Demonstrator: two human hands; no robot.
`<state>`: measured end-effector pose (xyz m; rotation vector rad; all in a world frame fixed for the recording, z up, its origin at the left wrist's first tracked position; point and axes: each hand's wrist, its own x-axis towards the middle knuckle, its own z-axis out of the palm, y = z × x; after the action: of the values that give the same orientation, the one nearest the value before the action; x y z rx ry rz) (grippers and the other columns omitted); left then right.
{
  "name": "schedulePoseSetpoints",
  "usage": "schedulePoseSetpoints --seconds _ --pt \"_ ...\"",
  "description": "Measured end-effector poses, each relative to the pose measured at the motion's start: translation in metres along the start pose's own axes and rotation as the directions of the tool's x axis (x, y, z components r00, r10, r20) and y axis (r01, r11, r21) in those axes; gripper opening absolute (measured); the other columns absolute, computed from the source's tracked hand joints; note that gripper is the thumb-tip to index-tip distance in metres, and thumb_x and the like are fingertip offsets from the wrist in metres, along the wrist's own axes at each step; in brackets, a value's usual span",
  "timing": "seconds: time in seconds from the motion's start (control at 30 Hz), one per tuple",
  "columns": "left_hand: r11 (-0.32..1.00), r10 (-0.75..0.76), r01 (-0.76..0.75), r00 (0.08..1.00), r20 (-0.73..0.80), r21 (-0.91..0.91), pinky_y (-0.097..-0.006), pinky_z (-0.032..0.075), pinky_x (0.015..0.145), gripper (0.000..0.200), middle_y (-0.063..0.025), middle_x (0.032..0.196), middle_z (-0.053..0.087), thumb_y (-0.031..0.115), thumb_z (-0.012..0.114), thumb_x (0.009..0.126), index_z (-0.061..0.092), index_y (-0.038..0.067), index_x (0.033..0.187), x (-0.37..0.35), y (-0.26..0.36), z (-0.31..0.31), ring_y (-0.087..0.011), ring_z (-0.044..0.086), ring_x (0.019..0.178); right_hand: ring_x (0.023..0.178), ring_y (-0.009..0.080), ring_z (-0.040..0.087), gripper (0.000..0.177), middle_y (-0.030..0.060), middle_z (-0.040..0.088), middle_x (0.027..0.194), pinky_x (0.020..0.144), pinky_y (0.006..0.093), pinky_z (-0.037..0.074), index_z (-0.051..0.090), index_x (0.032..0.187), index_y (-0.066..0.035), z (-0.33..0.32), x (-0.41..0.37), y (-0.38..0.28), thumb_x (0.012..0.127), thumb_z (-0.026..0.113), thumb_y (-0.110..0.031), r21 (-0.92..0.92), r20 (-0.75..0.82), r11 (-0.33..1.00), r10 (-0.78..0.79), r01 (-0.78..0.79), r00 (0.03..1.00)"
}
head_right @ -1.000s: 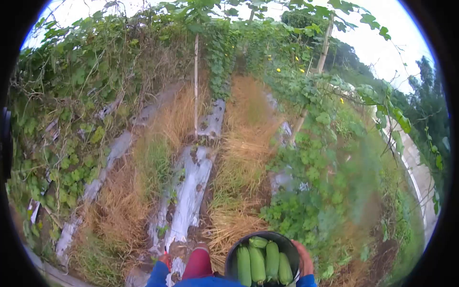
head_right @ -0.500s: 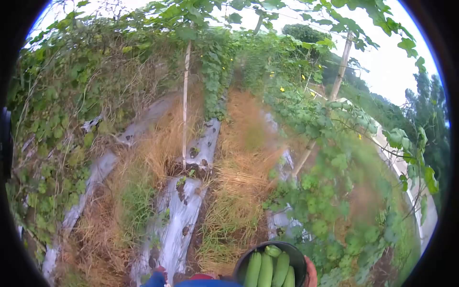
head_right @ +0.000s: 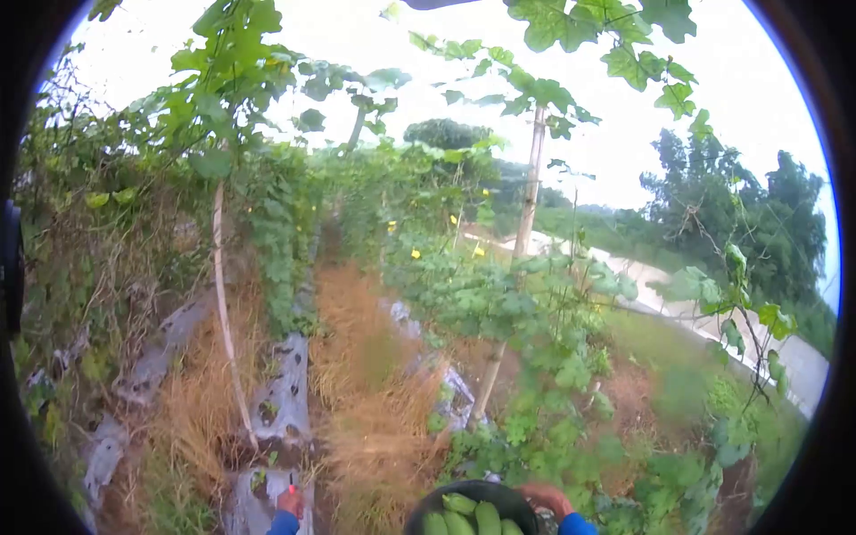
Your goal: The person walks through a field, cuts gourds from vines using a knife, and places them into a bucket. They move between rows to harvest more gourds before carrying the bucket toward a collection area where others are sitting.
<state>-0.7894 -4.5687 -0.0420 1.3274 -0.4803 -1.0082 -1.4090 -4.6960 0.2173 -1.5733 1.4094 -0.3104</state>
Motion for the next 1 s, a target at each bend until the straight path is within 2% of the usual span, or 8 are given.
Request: schedulePoseSetpoints --seconds 0.13,0.23,0.5,0.63,0.7,0.8,0.83,1.0 --pt "0.810 0.560 -0.568 0.823 0.097 0.145 -0.0341 0.039 0.048 0.029 -0.0047 0.056 0.052 0.026 0.061 0.092 0.055 0.005 0.073 0.058 0.214 0.075 -0.0149 0.052 0.050 0.107 0.0230 0.058 0.060 0.0111 0.061 0.123 0.085 0.0368 0.051 0.059 0.127 -0.008 -0.062 0.031 -0.182 0.089 0.062 -0.055 -0.345 -0.167 0.903 -0.326 0.255 0.930" --pt "0.200 0.902 -0.883 0.335 0.272 0.425 -0.0423 0.038 0.052 0.028 -0.0189 0.062 0.047 0.020 0.062 0.088 0.047 0.003 0.071 0.009 0.422 0.141 -0.0369 0.048 0.056 0.110 0.0274 0.053 0.041 0.0144 0.052 0.123 0.096 0.0418 0.047 0.058 0.119 -0.008 -0.115 -0.019 -0.370 0.091 0.065 -0.038 -0.873 -0.209 0.394 -0.836 0.289 0.508" --pt "-0.745 0.654 -0.543 -0.708 0.267 0.386 -0.0380 0.042 0.053 0.014 -0.0061 0.068 0.053 0.011 0.064 0.081 0.049 0.008 0.081 -0.154 0.760 0.263 -0.0219 0.053 0.058 0.123 0.0333 0.044 0.069 0.0236 0.044 0.130 0.099 0.0485 0.044 0.054 0.128 0.000 -0.146 -0.216 -0.689 0.082 0.065 -0.050 -0.982 -0.165 0.181 -0.733 0.044 -0.660" --pt "-0.893 0.401 -0.326 -0.890 0.219 0.310 -0.0439 0.054 0.075 0.050 -0.0195 0.105 0.063 0.029 0.064 0.082 0.057 0.013 0.129 -0.232 0.823 0.293 -0.0349 0.065 0.089 0.112 0.0329 0.051 0.089 0.0243 0.051 0.118 0.086 0.0466 0.048 0.057 0.123 0.003 -0.162 -0.246 -0.737 0.072 0.068 -0.070 -0.948 -0.205 0.309 -0.780 -0.079 -0.591" --pt "-0.807 0.550 -0.375 -0.758 0.350 0.457 -0.0433 0.053 0.074 0.032 -0.0191 0.101 0.063 0.025 0.057 0.083 0.063 0.009 0.110 -0.260 0.837 0.299 -0.0328 0.065 0.087 0.095 0.0274 0.057 0.094 0.0210 0.057 0.101 0.080 0.0456 0.047 0.060 0.117 0.005 -0.181 -0.254 -0.757 0.069 0.066 -0.076 -0.922 -0.387 0.364 -0.846 0.132 -0.367" --pt "-0.771 0.598 -0.342 -0.677 0.429 0.537 -0.0449 0.053 0.073 0.029 -0.0190 0.099 0.064 0.026 0.054 0.085 0.062 0.009 0.107 -0.271 0.861 0.311 -0.0334 0.065 0.088 0.080 0.0227 0.058 0.097 0.0178 0.058 0.091 0.077 0.0459 0.046 0.061 0.116 0.005 -0.213 -0.240 -0.780 0.069 0.063 -0.080 -0.907 -0.276 0.404 -0.782 -0.116 -0.559" --pt "-0.769 0.606 -0.301 -0.623 0.494 0.564 -0.0458 0.053 0.072 0.029 -0.0193 0.098 0.064 0.026 0.052 0.085 0.062 0.009 0.107 -0.272 0.868 0.314 -0.0338 0.066 0.089 0.117 0.0332 0.057 0.078 0.0221 0.060 0.124 0.099 0.0434 0.045 0.052 0.139 -0.014 -0.140 -0.245 -0.757 0.080 0.063 -0.064 -0.894 -0.339 0.445 -0.753 -0.057 -0.564" --pt "-0.785 0.481 -0.195 -0.791 0.378 0.588 -0.0463 0.054 0.069 0.033 -0.0185 0.091 0.066 0.027 0.049 0.088 0.060 0.010 0.114 -0.251 0.879 0.326 -0.0340 0.067 0.081 0.100 0.0301 0.061 0.082 0.0222 0.060 0.110 0.089 0.0461 0.047 0.057 0.128 -0.005 -0.158 -0.238 -0.762 0.077 0.063 -0.068 -0.938 -0.232 0.329 -0.830 -0.108 -0.507"
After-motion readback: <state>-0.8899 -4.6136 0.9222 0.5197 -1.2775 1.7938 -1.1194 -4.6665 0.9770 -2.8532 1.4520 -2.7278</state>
